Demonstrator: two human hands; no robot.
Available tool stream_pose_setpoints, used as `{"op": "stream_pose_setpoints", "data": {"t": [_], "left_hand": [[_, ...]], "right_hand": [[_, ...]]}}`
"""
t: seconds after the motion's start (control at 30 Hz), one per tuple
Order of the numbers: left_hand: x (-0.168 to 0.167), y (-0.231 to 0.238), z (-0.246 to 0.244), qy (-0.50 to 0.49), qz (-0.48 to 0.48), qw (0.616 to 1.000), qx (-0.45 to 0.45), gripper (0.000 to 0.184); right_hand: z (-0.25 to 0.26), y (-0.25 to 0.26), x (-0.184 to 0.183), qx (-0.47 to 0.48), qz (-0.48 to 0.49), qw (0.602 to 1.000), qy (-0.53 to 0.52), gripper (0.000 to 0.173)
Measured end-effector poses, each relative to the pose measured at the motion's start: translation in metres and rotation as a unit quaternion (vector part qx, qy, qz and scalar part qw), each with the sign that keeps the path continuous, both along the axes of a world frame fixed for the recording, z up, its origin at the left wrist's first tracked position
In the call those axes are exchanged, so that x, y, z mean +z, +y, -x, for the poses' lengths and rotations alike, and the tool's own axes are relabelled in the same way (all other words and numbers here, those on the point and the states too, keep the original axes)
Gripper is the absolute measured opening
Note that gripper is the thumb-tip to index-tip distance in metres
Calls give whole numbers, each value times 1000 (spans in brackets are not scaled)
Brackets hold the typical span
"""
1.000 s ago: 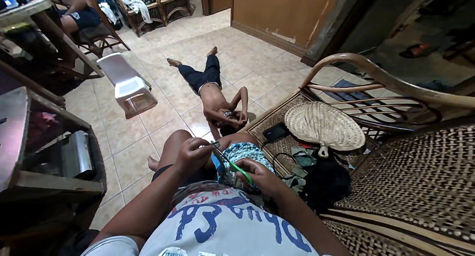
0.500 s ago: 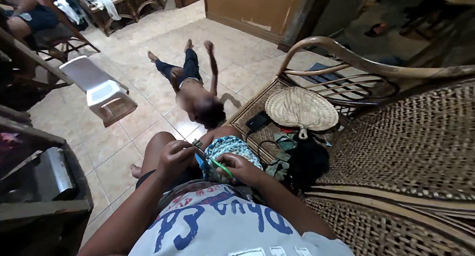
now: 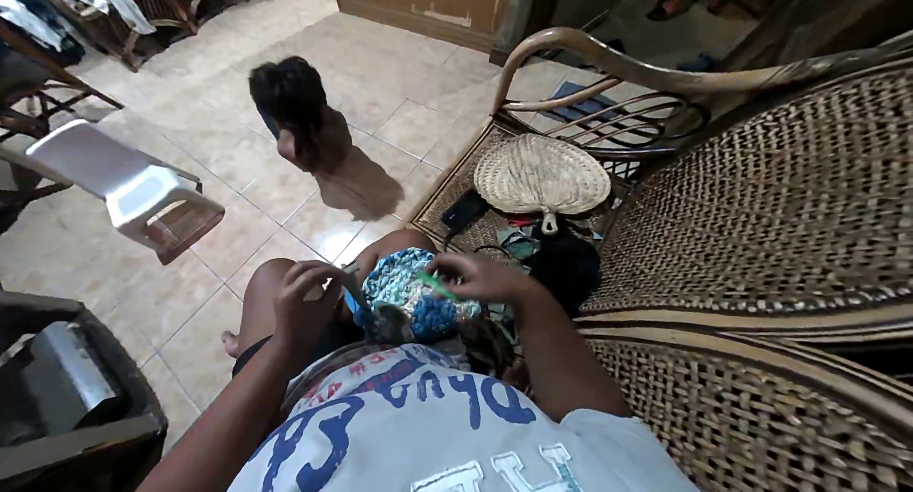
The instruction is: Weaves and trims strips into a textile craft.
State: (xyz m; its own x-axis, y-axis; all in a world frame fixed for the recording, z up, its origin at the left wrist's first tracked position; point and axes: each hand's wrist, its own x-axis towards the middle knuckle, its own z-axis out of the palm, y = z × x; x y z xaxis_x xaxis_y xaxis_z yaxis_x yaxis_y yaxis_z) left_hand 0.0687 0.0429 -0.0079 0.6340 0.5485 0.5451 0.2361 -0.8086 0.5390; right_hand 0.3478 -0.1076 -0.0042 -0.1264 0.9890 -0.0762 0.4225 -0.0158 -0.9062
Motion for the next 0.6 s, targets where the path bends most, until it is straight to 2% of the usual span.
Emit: {"op": "stream_pose_setpoints", "data": {"t": [0.07, 0.13, 0.2, 0.27, 0.3, 0.4, 0.5, 0.6], "left_hand": [[-2, -3, -6, 14, 26, 999, -17, 12], [-19, -2, -10, 19, 37, 997, -70, 14], [-33, -10, -16, 51, 50, 990, -122, 13], [-38, -20, -21, 134, 75, 973, -175, 14], [-41, -22, -23, 176, 77, 960, -205, 15], [-46, -21, -29, 249, 90, 932, -246, 16], [-44, -19, -33, 272, 109, 928, -229, 17], [-46, -19, -34, 262, 106, 932, -228, 17]], "right_hand": [[-40, -7, -11, -83, -6, 996, -43, 37], [-78, -15, -28, -179, 41, 977, -106, 38], [-104, -24, -54, -269, 154, 932, -188, 38], [-116, -34, -84, -331, 259, 874, -246, 38], [-120, -39, -100, -339, 292, 859, -251, 39], [-127, -47, -135, -306, 336, 860, -233, 43], [-121, -43, -150, -296, 356, 853, -239, 49], [-121, -43, -151, -310, 343, 856, -230, 39]]}}
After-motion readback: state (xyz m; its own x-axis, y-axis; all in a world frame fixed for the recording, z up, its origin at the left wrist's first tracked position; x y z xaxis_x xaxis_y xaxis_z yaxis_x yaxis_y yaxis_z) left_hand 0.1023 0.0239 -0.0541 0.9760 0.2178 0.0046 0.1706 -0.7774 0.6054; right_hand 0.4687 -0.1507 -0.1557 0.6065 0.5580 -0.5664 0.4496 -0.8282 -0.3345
